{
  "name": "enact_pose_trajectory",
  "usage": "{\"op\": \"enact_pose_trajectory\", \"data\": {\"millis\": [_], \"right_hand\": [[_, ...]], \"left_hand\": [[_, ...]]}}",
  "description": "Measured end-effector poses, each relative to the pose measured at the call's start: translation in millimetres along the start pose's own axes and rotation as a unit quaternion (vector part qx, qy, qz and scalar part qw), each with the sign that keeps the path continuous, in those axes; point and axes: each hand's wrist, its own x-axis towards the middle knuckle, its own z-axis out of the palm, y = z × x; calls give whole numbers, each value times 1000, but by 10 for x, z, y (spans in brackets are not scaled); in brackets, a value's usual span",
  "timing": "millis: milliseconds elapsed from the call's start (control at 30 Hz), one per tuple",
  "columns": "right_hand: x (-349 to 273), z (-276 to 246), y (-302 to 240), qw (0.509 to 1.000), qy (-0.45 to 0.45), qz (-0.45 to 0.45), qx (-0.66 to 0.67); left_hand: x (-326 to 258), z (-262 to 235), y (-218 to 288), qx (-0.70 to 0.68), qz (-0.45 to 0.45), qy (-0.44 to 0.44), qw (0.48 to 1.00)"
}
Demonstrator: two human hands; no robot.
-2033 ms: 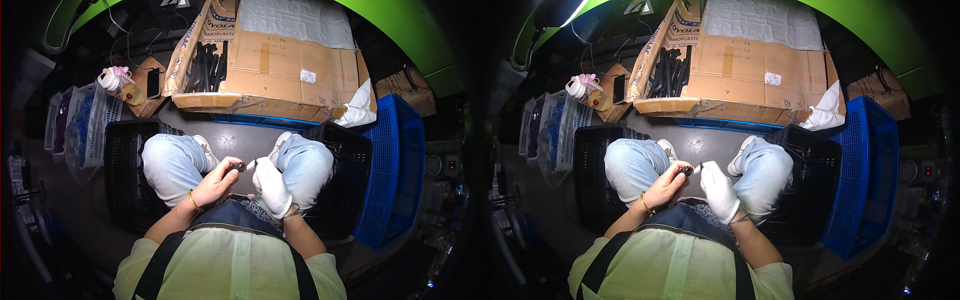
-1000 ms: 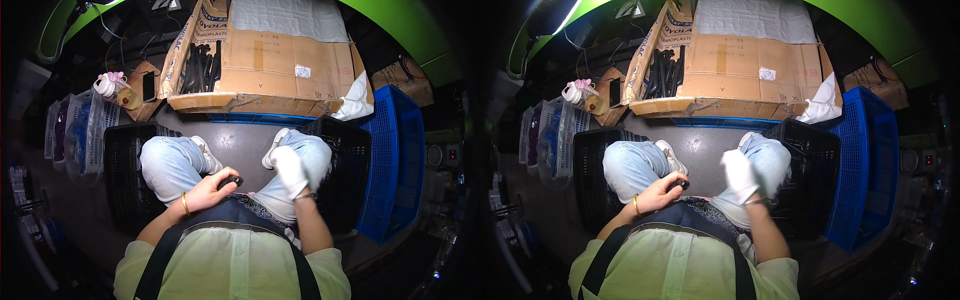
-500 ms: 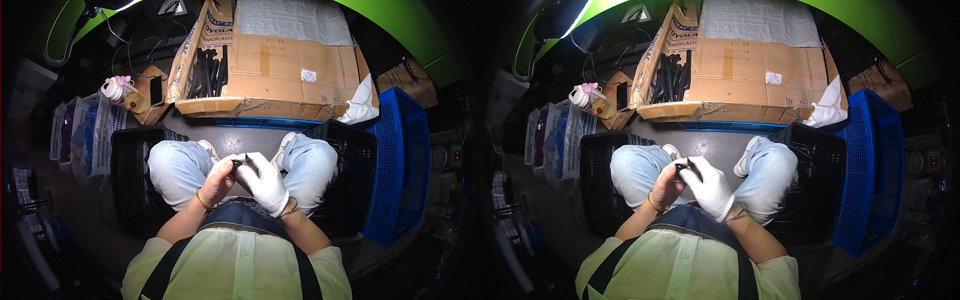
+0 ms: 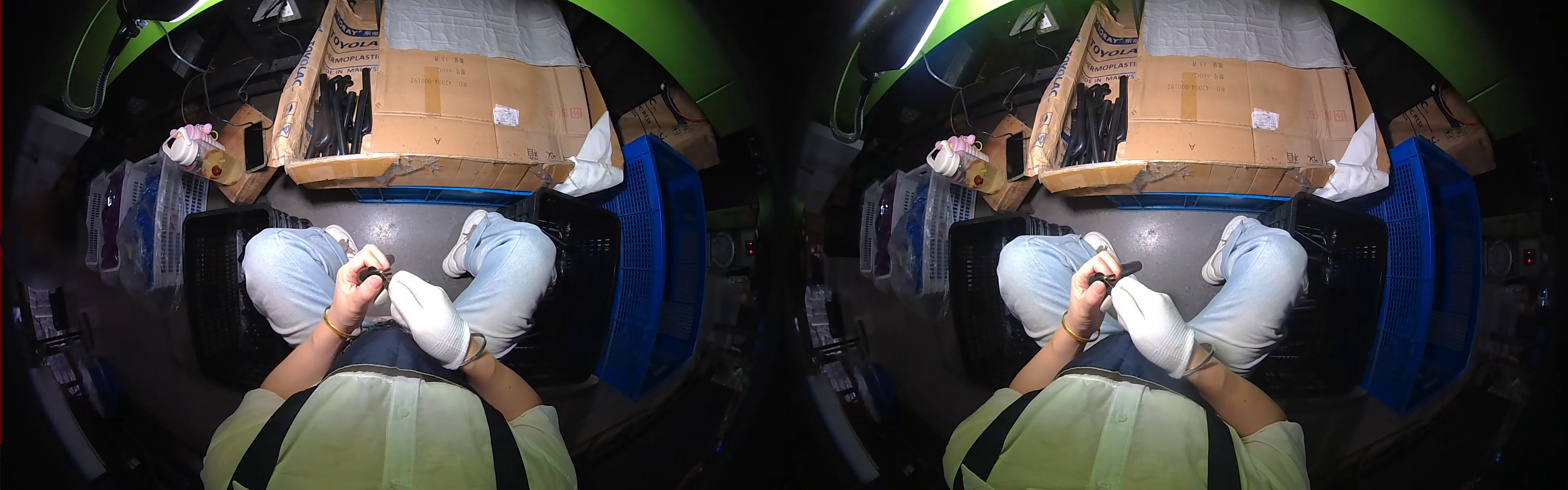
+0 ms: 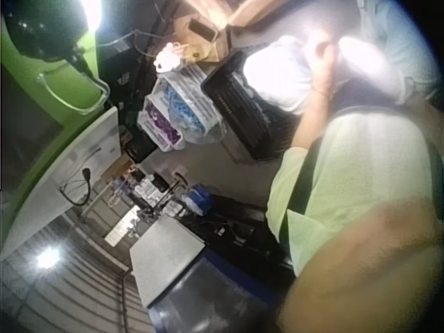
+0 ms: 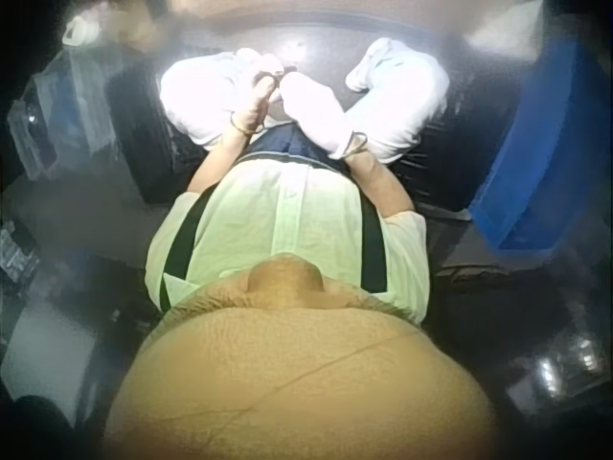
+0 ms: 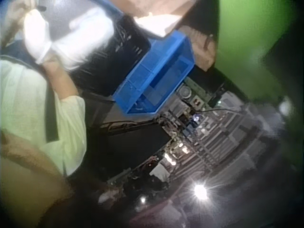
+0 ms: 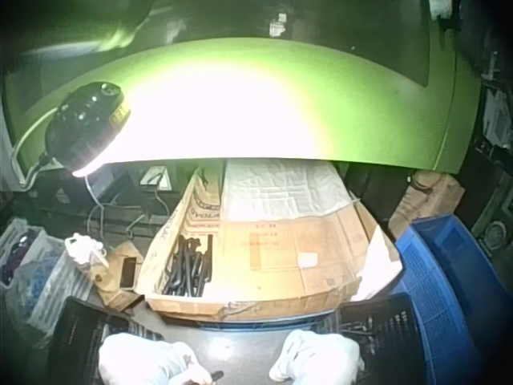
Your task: Assembling plastic end caps onto black metal handle pipes.
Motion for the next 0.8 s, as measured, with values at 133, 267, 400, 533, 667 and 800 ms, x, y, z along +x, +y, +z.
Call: {"op": "enact_pose_trajectory", "data": {"millis": [133,267,400,533,667,800], "right_hand": [[-10,-12,-25,997,-14,67,30],[-38,-1,-56,993,-18,111,45],[-53,16,-42,999,-4,41,9],[-59,3,-34,998,-7,59,27],[-50,-16,-49,993,-16,103,60],[-42,-20,0,990,-13,115,80]], "left_hand": [[3,-2,2,28,8,4,1000],[2,1,-29,62,35,13,997],[-1,18,-24,71,43,18,996],[3,21,-19,79,43,16,996],[3,-5,-28,90,48,13,995],[16,-5,-15,95,42,9,995]]}}
